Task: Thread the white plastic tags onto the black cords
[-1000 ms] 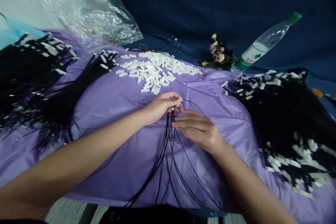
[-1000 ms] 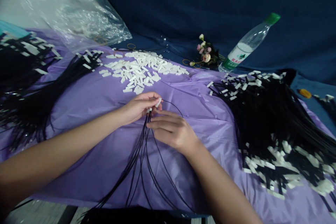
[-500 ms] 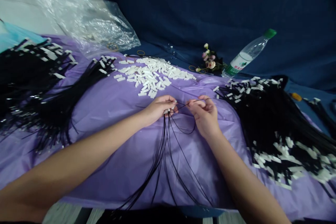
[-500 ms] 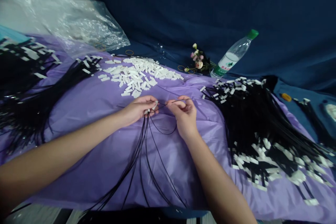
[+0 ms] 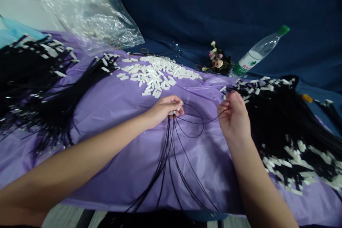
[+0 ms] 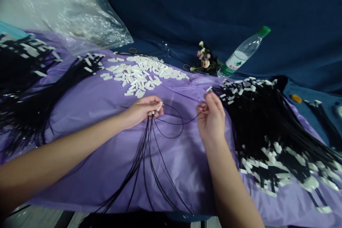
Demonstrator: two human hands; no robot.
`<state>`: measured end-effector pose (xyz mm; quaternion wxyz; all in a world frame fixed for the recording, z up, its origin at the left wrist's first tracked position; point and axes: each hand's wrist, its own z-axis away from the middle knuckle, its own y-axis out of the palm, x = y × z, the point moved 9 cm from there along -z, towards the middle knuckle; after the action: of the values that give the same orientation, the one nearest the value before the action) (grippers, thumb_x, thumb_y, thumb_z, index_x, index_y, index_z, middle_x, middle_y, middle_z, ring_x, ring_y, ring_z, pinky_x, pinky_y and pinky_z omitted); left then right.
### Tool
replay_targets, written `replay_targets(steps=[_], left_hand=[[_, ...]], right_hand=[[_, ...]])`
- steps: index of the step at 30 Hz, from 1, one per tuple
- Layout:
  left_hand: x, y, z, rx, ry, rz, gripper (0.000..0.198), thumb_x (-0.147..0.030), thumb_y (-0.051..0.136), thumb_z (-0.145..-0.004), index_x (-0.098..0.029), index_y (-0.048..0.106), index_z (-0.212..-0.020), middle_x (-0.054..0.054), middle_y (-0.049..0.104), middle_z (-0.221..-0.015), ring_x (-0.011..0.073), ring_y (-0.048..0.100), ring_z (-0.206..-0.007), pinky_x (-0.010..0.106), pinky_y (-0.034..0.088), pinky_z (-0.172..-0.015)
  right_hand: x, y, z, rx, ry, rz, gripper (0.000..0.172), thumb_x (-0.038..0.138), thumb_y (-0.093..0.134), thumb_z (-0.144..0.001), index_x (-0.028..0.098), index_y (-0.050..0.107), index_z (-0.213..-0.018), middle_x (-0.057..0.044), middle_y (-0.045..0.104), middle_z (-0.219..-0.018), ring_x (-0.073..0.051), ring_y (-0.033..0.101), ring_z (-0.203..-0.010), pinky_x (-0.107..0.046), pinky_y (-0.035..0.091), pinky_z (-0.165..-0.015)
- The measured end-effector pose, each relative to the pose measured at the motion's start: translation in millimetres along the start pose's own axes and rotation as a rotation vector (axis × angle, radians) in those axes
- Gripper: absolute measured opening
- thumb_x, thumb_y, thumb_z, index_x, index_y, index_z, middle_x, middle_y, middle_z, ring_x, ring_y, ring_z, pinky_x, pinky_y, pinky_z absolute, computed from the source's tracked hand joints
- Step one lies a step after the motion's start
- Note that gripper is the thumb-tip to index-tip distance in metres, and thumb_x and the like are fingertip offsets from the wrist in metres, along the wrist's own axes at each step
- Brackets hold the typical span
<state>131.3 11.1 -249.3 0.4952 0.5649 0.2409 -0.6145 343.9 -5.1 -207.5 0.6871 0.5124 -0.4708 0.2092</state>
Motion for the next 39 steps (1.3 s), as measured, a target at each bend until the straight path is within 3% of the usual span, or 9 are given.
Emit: replay_targets(steps=[3,6,11,17,39], left_hand=[[-2,1.2,2,-0.001,0.003,0.033,0.011,-0.025,0.059,-0.082,-0.017,0.052,-0.083,0.003,0.064,-0.069,0.0076,0.051,-0.053,0.023,0.031,-0.050],[-5,2.8,3,0.000,0.021,0.067,0.012,-0.024,0.059,-0.081,-0.017,0.052,-0.086,0.002,0.065,-0.069,0.0082,0.052,-0.053,0.023,0.033,-0.051],[-9,5.0,5,0.015,0.049,0.109,0.014,-0.024,0.059,-0.079,-0.017,0.051,-0.087,0.002,0.065,-0.070,0.0089,0.053,-0.053,0.024,0.033,-0.051],[-10,4.9,5,0.016,0.058,0.120,0.012,-0.023,0.056,-0.080,-0.018,0.049,-0.088,0.003,0.066,-0.071,0.0089,0.053,-0.052,0.024,0.033,-0.051],[-10,5.0,4,0.012,0.084,0.073,0.015,-0.026,0.060,-0.080,-0.018,0.050,-0.089,0.000,0.066,-0.078,0.0069,0.053,-0.051,0.023,0.031,-0.049]], right_hand=[[-3,25,21,0.170,-0.080,0.388,0.015,0.023,0.079,-0.062,0.020,0.071,-0.074,0.005,0.059,-0.060,-0.005,0.044,-0.046,-0.018,0.036,-0.040],[-7,43,40,0.334,-0.224,0.734,0.021,0.023,0.074,-0.070,0.020,0.073,-0.090,0.001,0.066,-0.068,-0.006,0.044,-0.046,-0.020,0.037,-0.043],[3,54,58,0.403,-0.468,0.944,0.031,0.020,0.067,-0.077,0.021,0.067,-0.108,-0.001,0.071,-0.080,-0.006,0.046,-0.045,-0.022,0.041,-0.046],[8,55,61,0.371,-0.515,0.987,0.034,0.019,0.067,-0.076,0.022,0.066,-0.110,0.000,0.070,-0.076,-0.007,0.046,-0.043,-0.022,0.041,-0.045],[4,44,56,0.298,-0.410,0.901,0.039,0.023,0.071,-0.073,0.022,0.062,-0.111,-0.001,0.070,-0.074,-0.009,0.052,-0.045,-0.023,0.041,-0.044]])
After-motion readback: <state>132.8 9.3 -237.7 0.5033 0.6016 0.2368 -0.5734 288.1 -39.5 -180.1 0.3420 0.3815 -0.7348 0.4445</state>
